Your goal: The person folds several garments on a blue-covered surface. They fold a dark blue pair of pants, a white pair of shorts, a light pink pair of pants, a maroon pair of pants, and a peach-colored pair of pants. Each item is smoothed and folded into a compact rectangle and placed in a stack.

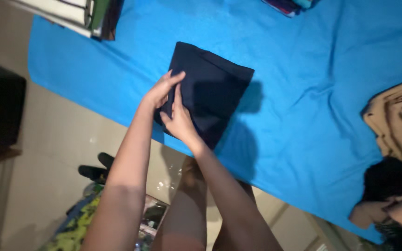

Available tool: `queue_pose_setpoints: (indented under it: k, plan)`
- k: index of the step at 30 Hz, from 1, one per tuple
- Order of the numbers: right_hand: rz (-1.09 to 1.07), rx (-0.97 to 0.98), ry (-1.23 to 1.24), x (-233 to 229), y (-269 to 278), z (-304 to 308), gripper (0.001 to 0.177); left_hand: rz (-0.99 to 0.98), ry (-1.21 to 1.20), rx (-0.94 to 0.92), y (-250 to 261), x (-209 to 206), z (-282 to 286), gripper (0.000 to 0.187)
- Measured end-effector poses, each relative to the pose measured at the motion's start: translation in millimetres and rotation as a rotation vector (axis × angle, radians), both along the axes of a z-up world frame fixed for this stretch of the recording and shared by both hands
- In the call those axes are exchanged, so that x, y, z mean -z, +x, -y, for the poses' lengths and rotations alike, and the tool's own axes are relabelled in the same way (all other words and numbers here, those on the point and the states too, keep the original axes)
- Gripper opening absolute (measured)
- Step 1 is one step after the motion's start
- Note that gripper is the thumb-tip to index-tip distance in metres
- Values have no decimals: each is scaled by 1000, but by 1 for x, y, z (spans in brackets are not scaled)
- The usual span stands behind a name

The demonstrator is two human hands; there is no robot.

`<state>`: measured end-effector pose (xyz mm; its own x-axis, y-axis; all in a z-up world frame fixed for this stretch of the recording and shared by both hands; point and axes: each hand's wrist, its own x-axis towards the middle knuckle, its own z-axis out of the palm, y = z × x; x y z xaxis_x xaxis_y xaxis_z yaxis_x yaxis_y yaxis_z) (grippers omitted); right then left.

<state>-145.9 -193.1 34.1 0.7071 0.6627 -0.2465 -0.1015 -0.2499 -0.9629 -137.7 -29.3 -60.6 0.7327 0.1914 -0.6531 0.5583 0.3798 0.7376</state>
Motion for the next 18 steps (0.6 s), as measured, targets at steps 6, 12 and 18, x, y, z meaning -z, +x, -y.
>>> queue_pose_setpoints:
  k: [6,12,18]
  plan:
    - [497,150,-94,19,-16,24,69,145,497,48,22,40,-18,33]
    - [516,467,-570,42,-47,81,72,51,1120,107,38,9,0,25]
    - [187,657,-593,85,-85,116,63,-105,1233,170,61,-1,11,31]
